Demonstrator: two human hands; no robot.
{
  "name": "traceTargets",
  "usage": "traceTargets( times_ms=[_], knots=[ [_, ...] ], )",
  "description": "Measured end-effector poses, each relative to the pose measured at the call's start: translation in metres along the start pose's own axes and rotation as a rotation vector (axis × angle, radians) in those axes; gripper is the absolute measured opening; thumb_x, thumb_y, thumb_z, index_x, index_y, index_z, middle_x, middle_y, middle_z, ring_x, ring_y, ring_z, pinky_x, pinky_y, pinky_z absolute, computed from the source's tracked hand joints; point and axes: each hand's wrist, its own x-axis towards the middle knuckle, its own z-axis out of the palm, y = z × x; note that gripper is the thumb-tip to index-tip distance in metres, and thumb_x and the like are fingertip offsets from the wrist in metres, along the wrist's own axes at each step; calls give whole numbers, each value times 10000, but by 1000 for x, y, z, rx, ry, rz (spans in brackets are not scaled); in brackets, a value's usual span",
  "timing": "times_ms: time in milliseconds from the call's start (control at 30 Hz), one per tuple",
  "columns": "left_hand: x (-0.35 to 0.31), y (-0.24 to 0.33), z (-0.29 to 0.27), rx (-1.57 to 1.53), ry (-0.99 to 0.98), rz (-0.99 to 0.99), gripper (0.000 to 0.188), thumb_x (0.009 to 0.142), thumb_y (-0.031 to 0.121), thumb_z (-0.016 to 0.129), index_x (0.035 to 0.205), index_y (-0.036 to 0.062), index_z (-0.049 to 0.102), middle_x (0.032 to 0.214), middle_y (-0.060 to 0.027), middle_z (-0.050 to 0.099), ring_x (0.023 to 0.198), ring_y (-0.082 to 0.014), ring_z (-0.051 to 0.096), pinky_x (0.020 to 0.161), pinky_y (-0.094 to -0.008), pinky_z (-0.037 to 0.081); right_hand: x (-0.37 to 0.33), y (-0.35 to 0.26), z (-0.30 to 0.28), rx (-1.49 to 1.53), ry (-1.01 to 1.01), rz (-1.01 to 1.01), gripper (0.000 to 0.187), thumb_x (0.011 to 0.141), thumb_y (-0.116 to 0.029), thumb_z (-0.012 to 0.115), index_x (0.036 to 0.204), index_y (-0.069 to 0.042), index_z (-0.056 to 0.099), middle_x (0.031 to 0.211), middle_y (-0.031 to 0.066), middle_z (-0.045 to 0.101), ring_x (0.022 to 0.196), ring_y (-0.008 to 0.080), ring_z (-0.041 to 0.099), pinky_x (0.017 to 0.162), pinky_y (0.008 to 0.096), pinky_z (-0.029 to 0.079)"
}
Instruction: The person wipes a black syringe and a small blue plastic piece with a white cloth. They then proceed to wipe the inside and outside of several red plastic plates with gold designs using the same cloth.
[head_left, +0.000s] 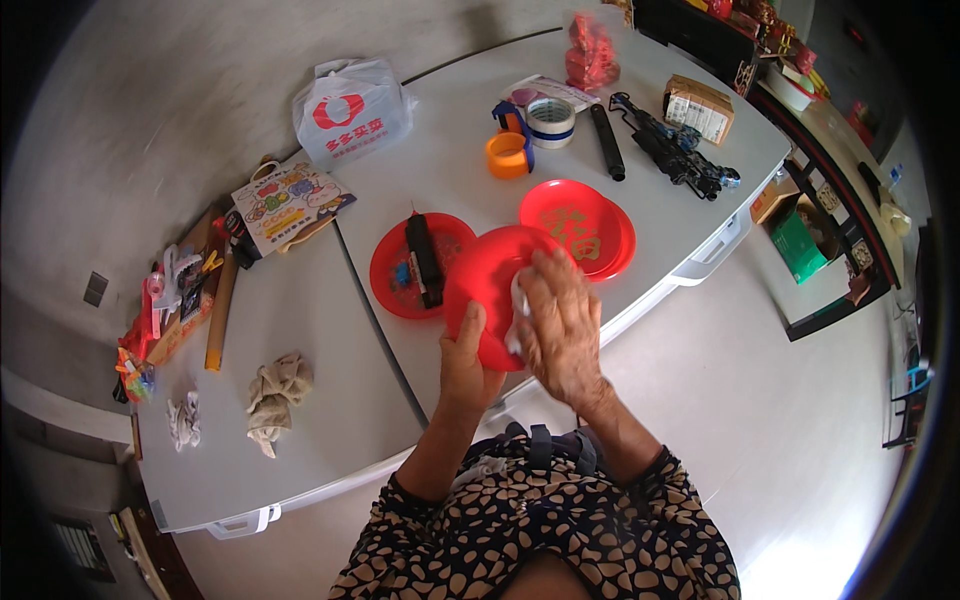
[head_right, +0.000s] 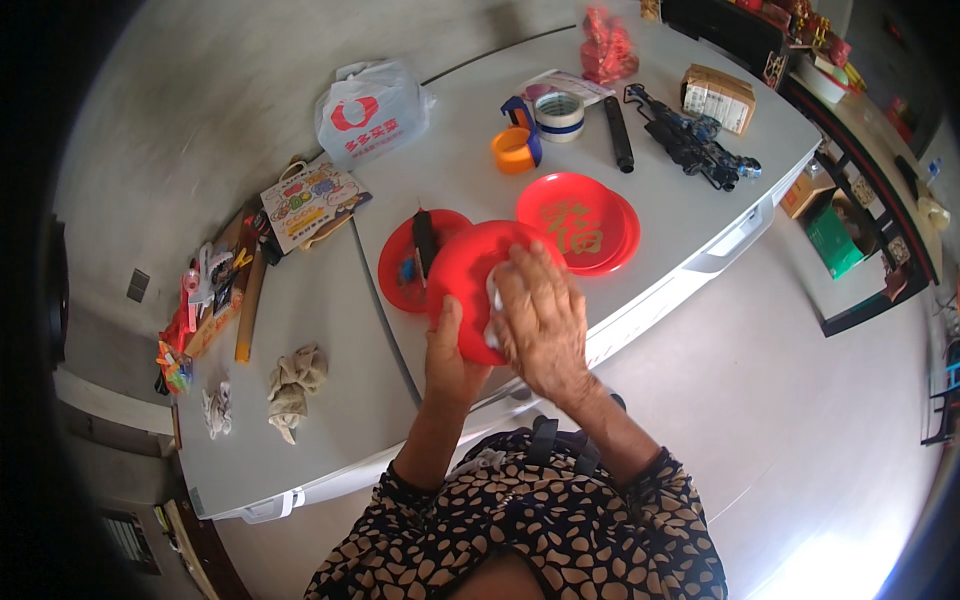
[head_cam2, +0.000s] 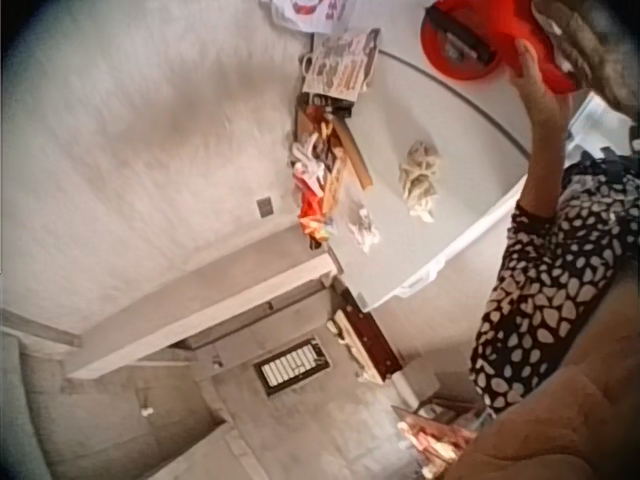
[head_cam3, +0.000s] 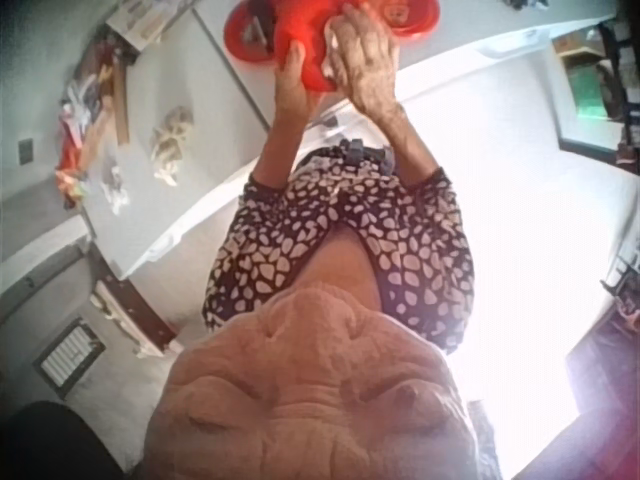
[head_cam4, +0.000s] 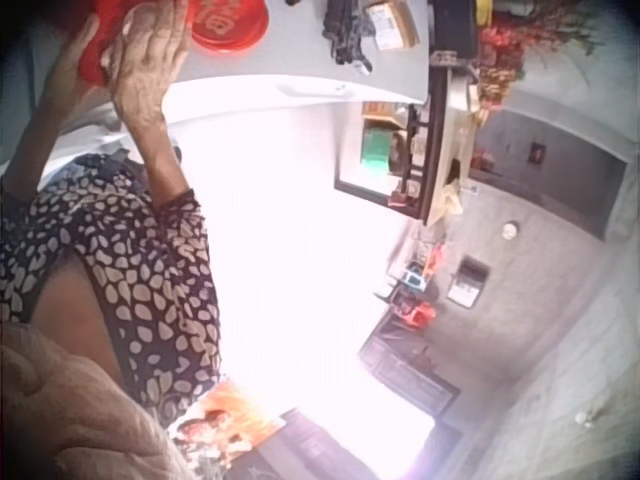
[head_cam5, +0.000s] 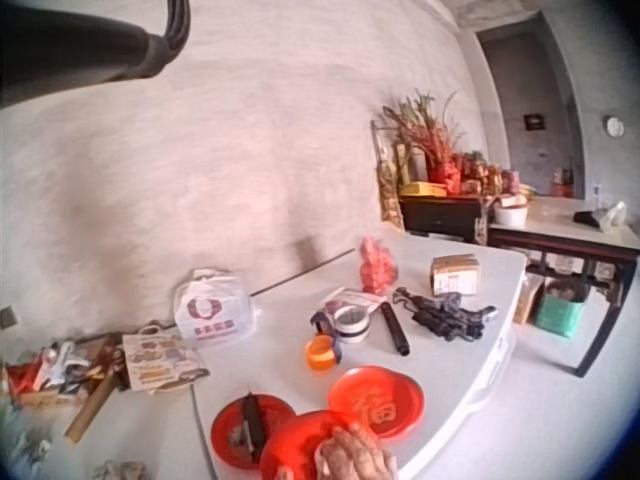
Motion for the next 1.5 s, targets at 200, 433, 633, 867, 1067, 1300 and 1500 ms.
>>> traceTargets(
  times_ms=[200, 433, 633, 867, 1067, 1300, 1500],
  knots=[
    [-11, -6, 0, 214, 3, -62, 461, 995, 319, 411, 1357, 39, 358, 1326, -111, 477, 1203, -245, 498, 1001, -419, 433, 43, 12, 0, 4, 69, -6, 320, 828, -109, 603, 1134, -32, 549, 1233, 168, 504, 1187, 364, 481, 945, 475, 391],
    [-9, 0, 2, -19, 62, -148, 691, 938, 627, 230, 1371, 105, 358, 1312, -109, 483, 1197, -232, 501, 1002, -396, 421, 37, -17, 8, 126, -109, -300, 348, 733, -121, 675, 1060, -42, 584, 1198, 138, 537, 1203, 329, 485, 1001, 463, 380],
    [-9, 7, -13, -70, 39, -186, 710, 906, 674, 274, 1255, 85, 460, 1165, -103, 569, 1064, -211, 578, 914, -362, 475, 1, -33, 9, 97, -155, -300, 373, 734, -149, 673, 1089, -68, 591, 1226, 99, 538, 1257, 282, 454, 1064, 458, 321],
    [-4, 4, -17, -23, 10, -253, 626, 939, 600, 317, 1181, 61, 524, 1121, -89, 593, 1027, -209, 600, 880, -355, 505, -22, -27, 5, 42, -129, -275, 374, 761, -153, 650, 1120, -70, 586, 1264, 91, 523, 1285, 261, 433, 1091, 447, 274],
    [-5, -14, -17, 77, -50, -179, 514, 998, 451, 305, 1272, 41, 450, 1177, -102, 564, 1069, -190, 578, 892, -346, 500, 17, -17, -2, -10, -9, -173, 322, 789, -105, 618, 1098, -20, 585, 1189, 131, 552, 1215, 302, 485, 1031, 470, 341],
    [-15, 0, -3, 89, -52, -172, 526, 999, 411, 349, 1277, -31, 416, 1225, -149, 537, 1077, -216, 579, 925, -366, 502, 32, 22, -6, 145, 78, 73, 186, 905, -61, 517, 1057, 40, 553, 958, 208, 586, 853, 357, 603, 721, 403, 495],
    [-12, 5, -8, 50, -43, -136, 581, 991, 466, 315, 1300, -21, 391, 1271, -149, 505, 1144, -232, 537, 970, -393, 466, 17, -6, 6, -11, 123, 9, 340, 799, -52, 601, 1130, 9, 556, 1131, 189, 551, 1038, 360, 552, 875, 430, 448]
  ],
)
